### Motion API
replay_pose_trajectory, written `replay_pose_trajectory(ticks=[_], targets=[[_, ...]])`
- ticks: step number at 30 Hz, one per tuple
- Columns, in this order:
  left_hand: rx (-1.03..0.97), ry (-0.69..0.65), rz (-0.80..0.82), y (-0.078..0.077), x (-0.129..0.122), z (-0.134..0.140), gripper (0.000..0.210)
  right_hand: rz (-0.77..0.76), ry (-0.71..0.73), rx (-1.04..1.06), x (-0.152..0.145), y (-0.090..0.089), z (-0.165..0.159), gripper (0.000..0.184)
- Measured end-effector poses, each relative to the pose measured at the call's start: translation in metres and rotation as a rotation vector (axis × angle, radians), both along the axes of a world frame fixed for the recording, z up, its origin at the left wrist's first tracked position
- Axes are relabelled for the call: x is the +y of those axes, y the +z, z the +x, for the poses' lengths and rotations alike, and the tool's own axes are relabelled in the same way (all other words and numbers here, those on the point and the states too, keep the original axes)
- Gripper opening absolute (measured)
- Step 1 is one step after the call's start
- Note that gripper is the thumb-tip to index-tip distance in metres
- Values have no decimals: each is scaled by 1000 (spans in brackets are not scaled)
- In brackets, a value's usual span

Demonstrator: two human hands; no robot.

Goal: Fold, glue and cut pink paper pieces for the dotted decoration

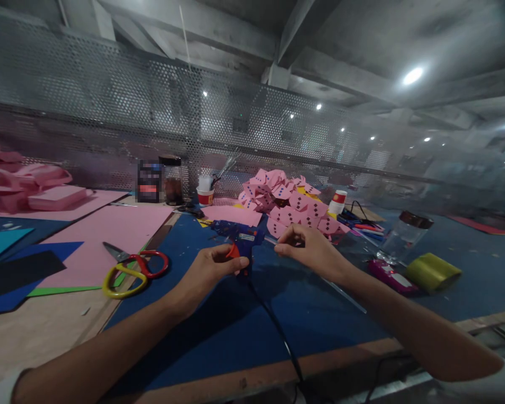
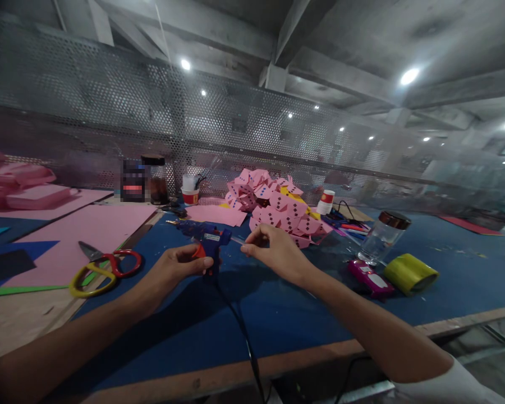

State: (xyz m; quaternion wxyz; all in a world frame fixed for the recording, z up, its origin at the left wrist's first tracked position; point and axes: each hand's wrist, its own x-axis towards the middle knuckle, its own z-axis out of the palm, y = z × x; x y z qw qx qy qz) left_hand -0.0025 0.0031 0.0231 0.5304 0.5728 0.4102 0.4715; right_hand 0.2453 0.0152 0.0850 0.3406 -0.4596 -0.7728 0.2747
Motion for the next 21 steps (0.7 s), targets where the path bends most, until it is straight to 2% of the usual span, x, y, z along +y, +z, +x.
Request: replay_pose_trajectory(ticks=[9, 21], targets=[[26, -23, 28, -6, 3, -3, 33, 42, -2, -41, -3, 8, -1, 10], [62, -6, 53, 3, -1, 0, 33, 57, 45, -47, -11, 13, 3, 11]])
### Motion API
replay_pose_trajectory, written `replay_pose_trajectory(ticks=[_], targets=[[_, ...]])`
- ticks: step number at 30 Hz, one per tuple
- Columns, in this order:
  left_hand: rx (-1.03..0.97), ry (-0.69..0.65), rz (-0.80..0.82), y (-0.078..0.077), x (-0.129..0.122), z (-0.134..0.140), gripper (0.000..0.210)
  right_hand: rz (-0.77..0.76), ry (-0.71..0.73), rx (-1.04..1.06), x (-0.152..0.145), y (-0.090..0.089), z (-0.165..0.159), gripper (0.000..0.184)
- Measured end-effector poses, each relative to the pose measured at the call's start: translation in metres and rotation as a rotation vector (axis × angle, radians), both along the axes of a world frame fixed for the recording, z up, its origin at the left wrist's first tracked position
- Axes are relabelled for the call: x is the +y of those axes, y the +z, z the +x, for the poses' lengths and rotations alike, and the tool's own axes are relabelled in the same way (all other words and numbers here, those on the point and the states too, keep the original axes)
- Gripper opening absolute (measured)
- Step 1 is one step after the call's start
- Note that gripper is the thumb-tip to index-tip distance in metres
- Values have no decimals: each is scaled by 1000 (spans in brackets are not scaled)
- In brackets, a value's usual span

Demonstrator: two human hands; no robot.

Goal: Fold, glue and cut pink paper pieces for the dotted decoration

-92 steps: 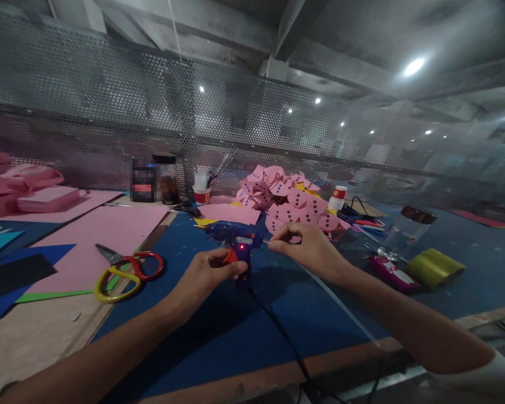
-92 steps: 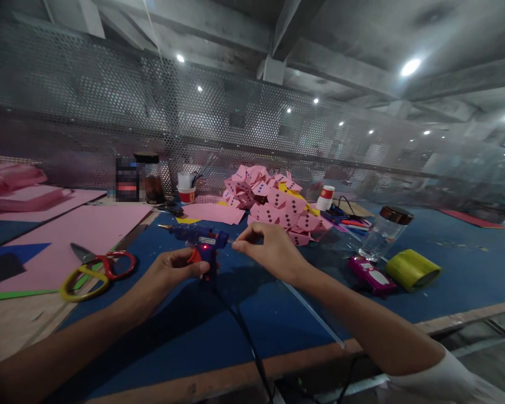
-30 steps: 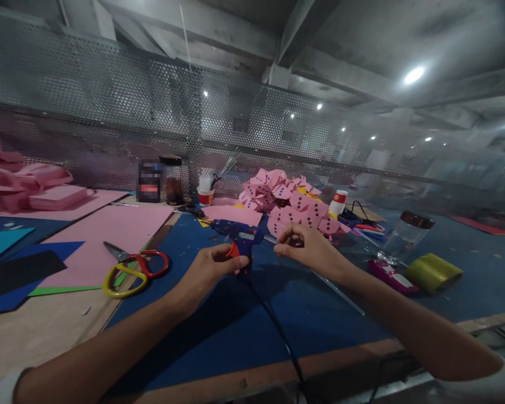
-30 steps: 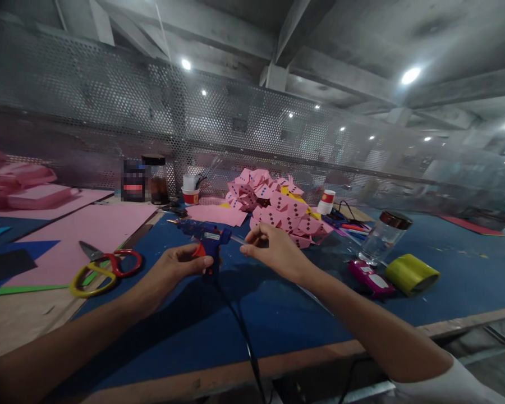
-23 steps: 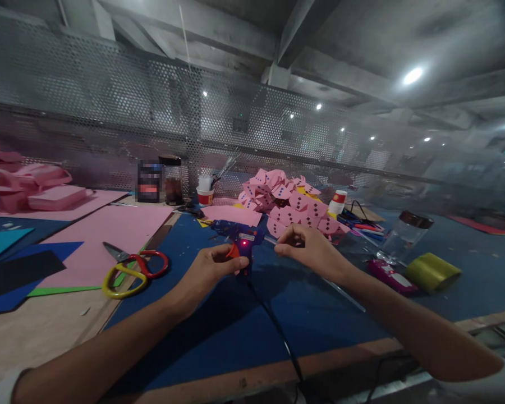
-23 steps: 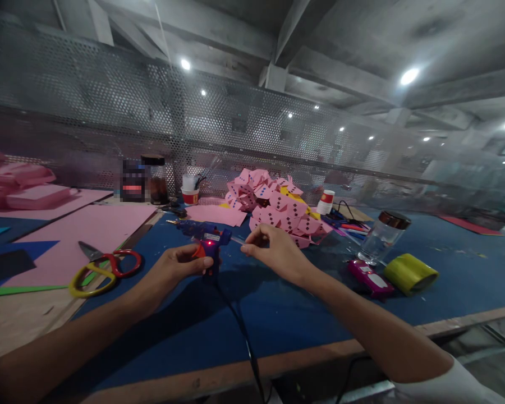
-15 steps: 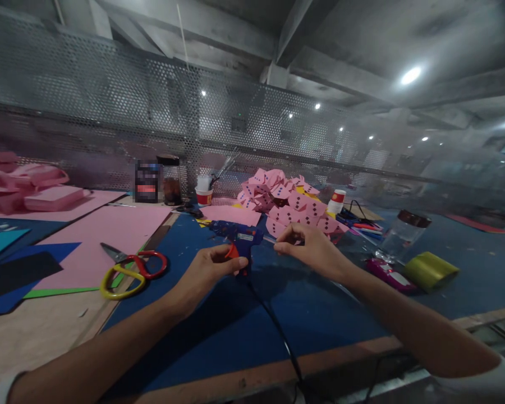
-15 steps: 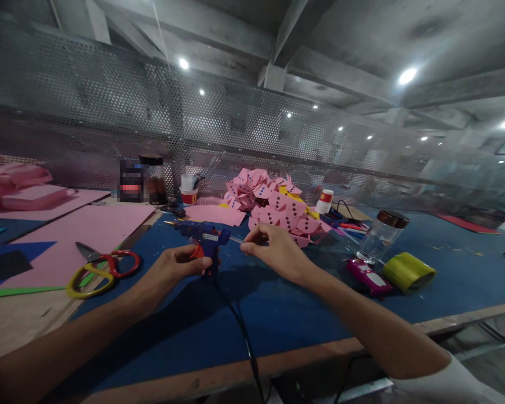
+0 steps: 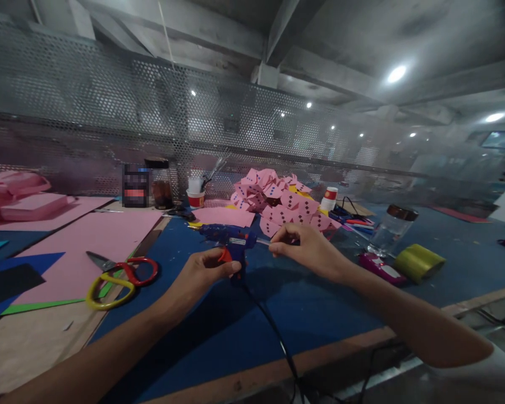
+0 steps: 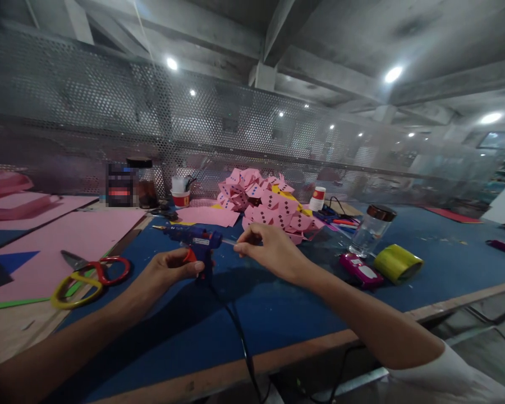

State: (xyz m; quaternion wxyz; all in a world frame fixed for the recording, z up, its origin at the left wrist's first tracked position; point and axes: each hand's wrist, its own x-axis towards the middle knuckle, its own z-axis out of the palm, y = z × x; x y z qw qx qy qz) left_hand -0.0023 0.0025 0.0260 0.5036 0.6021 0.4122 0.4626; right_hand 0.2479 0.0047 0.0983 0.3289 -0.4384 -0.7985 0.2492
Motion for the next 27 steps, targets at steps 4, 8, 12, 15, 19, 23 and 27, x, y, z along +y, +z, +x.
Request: replay_pose_trajectory(ticks=[4, 8, 12, 15, 19, 23, 27], targets=[[-18, -19, -16, -3, 1, -1, 33, -1, 9, -14, -3, 1, 1, 13], [-49, -58, -48, -8, 1, -3, 31, 2, 30, -16, -7, 4, 2, 13], [-44, -61, -46, -9, 1, -4, 32, 5, 34, -32, -10, 6, 2, 13], [-3, -35, -32, -9, 2, -3, 31, -11, 34, -49, -10, 7, 3, 14], [-24, -56, -32, -7, 2, -2, 30, -37, 46, -44, -7, 5, 4, 14], [-26, -63, -44, -5, 0, -1, 30, -67, 55, -44, -4, 5, 4, 14], [-6, -58, -24, -3, -1, -1, 30, -86, 73, -46, -2, 6, 4, 13]])
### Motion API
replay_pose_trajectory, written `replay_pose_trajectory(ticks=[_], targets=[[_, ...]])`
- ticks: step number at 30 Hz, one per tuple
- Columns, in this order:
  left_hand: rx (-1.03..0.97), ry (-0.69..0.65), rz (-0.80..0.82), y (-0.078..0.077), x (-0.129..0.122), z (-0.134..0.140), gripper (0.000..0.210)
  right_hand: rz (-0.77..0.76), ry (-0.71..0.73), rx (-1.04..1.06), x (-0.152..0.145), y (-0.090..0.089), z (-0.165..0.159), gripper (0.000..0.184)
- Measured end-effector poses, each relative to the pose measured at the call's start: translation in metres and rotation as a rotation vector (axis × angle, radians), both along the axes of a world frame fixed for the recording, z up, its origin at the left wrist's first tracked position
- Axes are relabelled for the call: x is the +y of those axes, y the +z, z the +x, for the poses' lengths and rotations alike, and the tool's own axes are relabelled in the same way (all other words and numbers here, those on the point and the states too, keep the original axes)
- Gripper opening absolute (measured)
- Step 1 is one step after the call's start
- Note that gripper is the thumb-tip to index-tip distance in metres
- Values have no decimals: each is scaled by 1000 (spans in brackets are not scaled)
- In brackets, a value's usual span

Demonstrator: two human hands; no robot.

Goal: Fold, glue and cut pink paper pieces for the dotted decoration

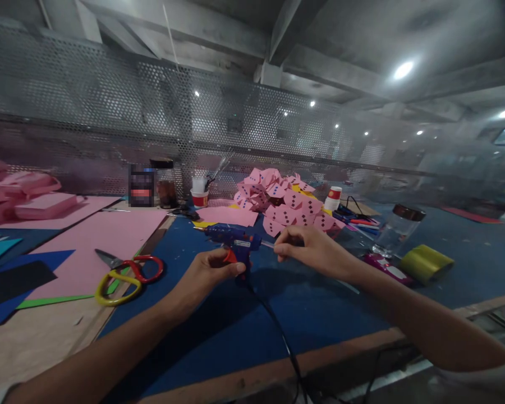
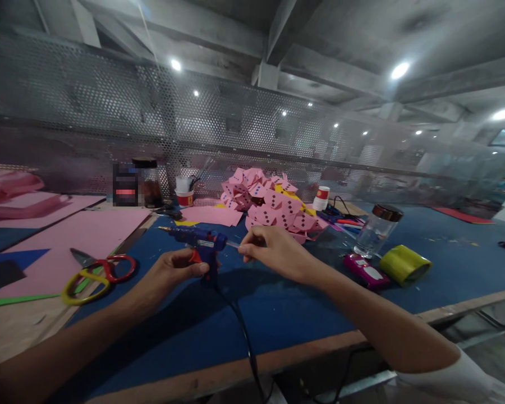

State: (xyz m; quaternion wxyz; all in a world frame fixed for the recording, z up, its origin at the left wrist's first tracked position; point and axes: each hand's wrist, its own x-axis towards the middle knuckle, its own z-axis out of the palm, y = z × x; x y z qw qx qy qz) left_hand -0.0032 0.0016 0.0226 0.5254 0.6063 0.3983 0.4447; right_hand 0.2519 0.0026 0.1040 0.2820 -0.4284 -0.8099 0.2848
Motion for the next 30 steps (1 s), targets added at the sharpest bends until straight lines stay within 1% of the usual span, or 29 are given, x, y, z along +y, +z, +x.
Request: replay_pose_trajectory(ticks=[8, 13, 16, 19, 24, 30], targets=[[19, 24, 26, -1, 1, -1, 31, -38, 45, -14, 6, 1, 2, 15], [4, -15, 21, -6, 4, -3, 31, -51, 57, -12, 6, 2, 2, 16], [-39, -32, 3, -10, 6, -4, 28, -54, 61, 18, 3, 3, 1, 16], [-78, -68, -18, -13, 7, -5, 28, -10, 55, 44, -3, 3, 0, 15], [-98, -137, -47, -19, 10, -6, 31, 115, 22, 25, -16, 2, -3, 11], [-119, -152, -73, -22, 10, -7, 33, 139, -24, 4, -23, -1, -5, 8]])
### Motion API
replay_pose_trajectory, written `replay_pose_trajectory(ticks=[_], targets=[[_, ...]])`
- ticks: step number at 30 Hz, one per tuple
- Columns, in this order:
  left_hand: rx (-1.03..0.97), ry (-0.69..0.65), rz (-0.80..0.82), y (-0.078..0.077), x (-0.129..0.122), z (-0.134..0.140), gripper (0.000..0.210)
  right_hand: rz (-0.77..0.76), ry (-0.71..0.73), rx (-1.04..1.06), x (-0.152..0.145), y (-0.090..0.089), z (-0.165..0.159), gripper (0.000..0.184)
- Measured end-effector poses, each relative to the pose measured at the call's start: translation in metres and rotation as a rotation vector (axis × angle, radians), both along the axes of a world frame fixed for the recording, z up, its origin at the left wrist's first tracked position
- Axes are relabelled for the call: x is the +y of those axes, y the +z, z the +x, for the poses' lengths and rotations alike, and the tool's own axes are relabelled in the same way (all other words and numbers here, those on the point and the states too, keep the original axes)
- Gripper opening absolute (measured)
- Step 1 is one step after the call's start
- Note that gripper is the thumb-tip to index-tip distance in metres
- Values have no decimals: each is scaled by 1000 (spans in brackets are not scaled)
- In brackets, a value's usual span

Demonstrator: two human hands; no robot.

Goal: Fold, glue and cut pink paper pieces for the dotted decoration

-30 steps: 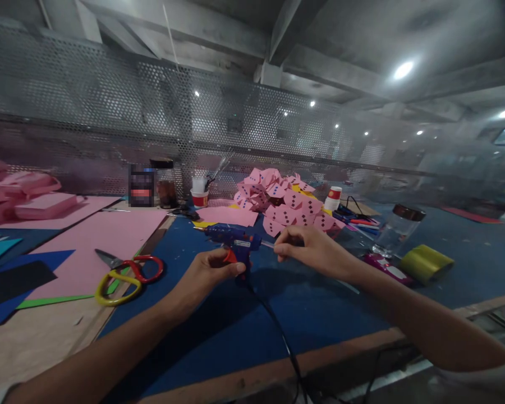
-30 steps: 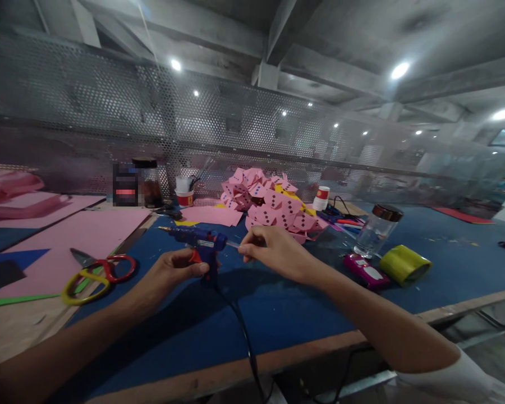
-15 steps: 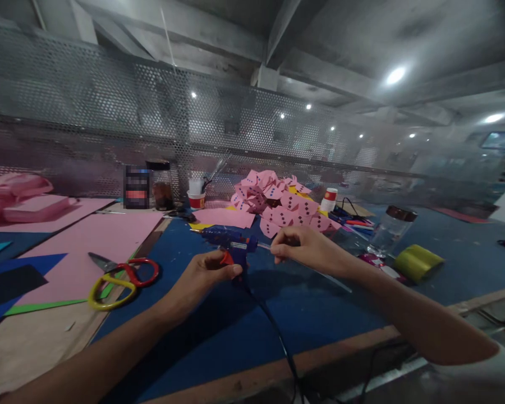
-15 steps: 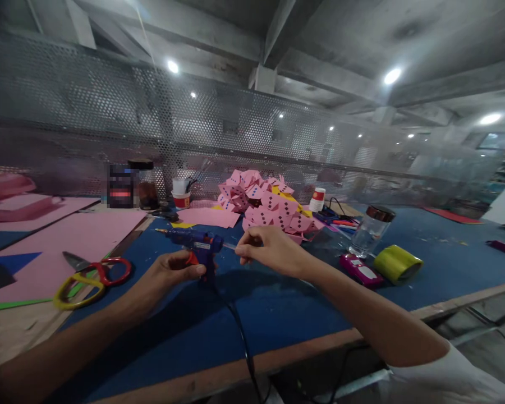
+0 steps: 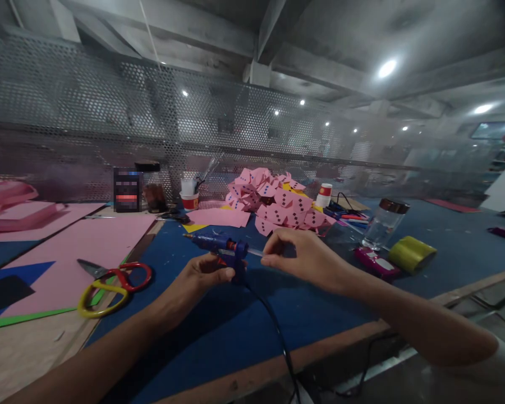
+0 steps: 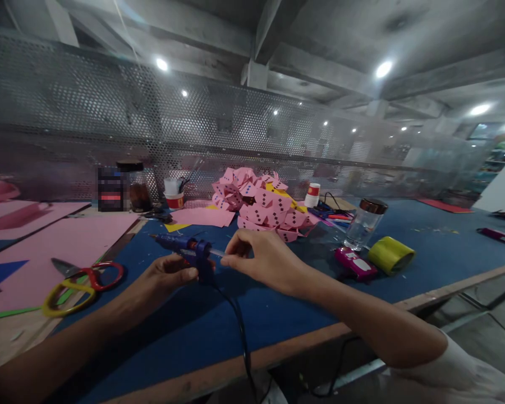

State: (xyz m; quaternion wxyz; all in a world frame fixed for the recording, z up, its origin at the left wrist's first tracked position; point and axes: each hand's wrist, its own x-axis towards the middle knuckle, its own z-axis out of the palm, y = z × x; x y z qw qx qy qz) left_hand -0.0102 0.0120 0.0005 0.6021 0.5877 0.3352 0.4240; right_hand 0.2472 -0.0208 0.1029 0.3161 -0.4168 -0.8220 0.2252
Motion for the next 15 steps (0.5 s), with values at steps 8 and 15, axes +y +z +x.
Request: replay_pose_trajectory(ticks=[8, 15], targets=[[37, 21, 7, 5, -3, 1, 33, 14, -18, 9, -3, -3, -2, 7], [50, 27, 23, 3, -1, 2, 31, -76, 3, 20, 0, -5, 1, 10]])
